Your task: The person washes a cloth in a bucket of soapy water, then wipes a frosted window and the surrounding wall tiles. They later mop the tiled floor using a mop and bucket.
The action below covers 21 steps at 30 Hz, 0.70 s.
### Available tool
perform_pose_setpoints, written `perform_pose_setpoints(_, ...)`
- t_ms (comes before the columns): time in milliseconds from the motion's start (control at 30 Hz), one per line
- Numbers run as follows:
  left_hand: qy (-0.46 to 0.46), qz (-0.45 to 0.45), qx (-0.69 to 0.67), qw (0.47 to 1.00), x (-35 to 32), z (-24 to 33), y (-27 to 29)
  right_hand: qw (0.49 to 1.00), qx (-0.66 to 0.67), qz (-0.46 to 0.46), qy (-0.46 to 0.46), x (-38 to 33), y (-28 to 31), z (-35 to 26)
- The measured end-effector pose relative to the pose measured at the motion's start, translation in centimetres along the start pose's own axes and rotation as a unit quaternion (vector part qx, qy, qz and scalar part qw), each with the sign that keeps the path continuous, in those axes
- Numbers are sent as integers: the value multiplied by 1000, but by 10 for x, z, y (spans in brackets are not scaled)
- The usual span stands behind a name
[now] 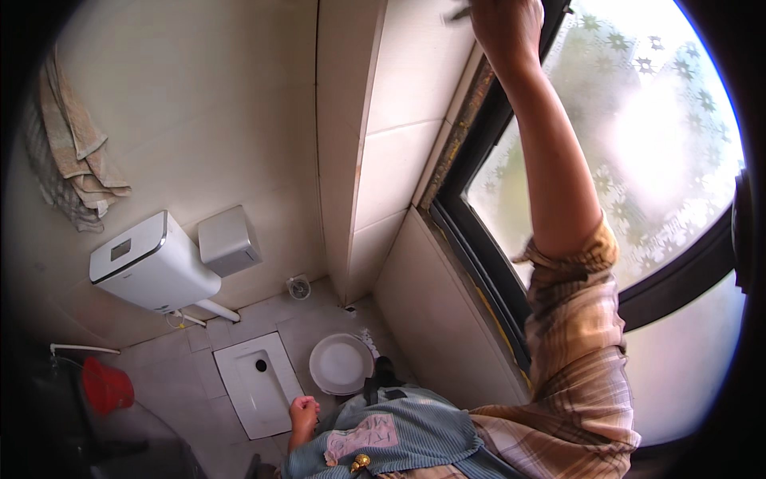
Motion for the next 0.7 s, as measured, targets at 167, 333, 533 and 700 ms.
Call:
perform_pose_setpoints(167, -20, -3, 6, 1000, -4, -23, -4, 978, -53, 197, 40, -16, -58, 4)
perform_pose_setpoints(333, 24, 17, 71, 997, -21, -76, 41, 985, 57, 135, -92, -220, -125, 1)
perform_pose_setpoints(533, 60, 20, 49, 997, -2, -124, 34, 898, 55, 58, -433, -463, -151, 25)
perform_pose_setpoints(700, 32, 19, 39, 999, 6, -115, 27, 917, 78, -3, -390, -444, -126, 26)
Point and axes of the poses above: each hand's wrist, its own x-axis towards the middle knuckle, its own y-axis out of the back of the hand, z = x × y, the point moved 10 cm from there along x, towards the middle knuckle, and after that the axes turned 7 degrees about z, right-handed, at the moved point
